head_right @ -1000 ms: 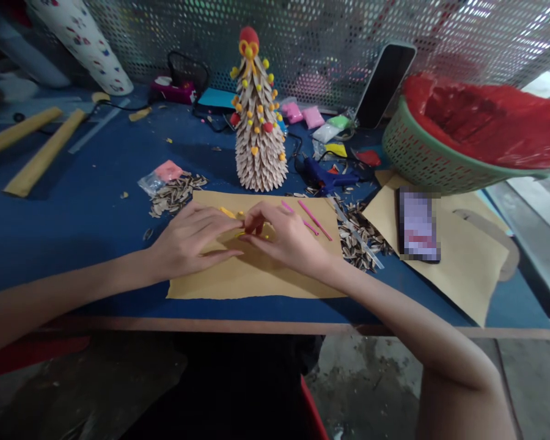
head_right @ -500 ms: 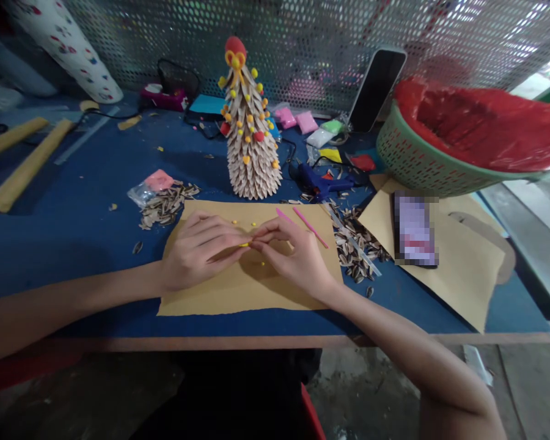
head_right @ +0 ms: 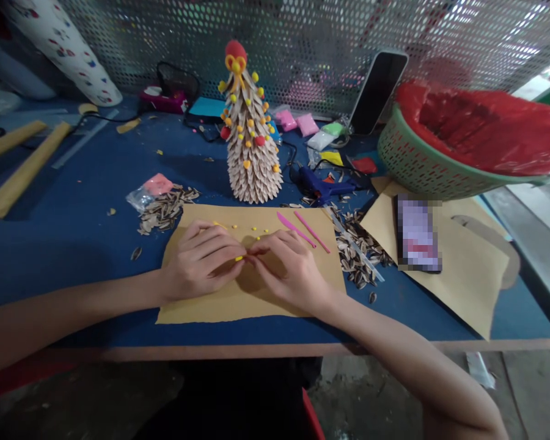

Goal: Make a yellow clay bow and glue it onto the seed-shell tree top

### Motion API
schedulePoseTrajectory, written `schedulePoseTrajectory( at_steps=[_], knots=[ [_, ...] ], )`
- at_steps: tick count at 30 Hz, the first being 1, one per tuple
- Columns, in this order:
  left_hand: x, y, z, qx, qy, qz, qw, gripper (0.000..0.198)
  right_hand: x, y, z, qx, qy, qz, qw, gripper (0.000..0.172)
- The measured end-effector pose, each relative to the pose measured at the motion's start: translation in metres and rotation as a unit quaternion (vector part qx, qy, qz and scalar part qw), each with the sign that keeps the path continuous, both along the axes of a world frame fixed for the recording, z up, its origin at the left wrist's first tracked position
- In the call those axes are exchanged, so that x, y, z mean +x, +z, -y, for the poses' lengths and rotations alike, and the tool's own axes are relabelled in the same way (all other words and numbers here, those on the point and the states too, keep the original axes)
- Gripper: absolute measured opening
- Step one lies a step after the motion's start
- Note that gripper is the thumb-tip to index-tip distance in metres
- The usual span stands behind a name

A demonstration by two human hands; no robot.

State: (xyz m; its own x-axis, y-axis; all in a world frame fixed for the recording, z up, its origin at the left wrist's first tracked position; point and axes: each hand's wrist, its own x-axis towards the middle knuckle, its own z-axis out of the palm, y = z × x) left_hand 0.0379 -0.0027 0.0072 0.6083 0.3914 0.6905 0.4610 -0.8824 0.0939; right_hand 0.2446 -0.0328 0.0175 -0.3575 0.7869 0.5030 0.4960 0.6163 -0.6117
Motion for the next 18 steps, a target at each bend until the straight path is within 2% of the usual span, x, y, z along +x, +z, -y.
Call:
schedulePoseTrajectory(
  at_steps=[5, 10, 18],
  knots=[
    [0.0001, 0.0001, 0.0001, -0.01, -0.005, -0.002, 1.0, 0.005, 0.0004, 0.001, -0.0004, 0.007, 0.01, -0.002, 1.0, 0.012],
    [0.0014, 0.0014, -0.0001, -0.026, -0.019, 0.003, 0.999, 0.006, 0.0008, 0.0042, -0.0014, -0.067, 0.022, -0.042, 0.997, 0.011],
    [0.0003, -0.0044, -0.0011, -0.03, -0.021, 0.017, 0.999, 0.004, 0.0028, 0.0036, -0.0015, -0.098, 0.027, -0.065, 0.993, 0.008]
  ],
)
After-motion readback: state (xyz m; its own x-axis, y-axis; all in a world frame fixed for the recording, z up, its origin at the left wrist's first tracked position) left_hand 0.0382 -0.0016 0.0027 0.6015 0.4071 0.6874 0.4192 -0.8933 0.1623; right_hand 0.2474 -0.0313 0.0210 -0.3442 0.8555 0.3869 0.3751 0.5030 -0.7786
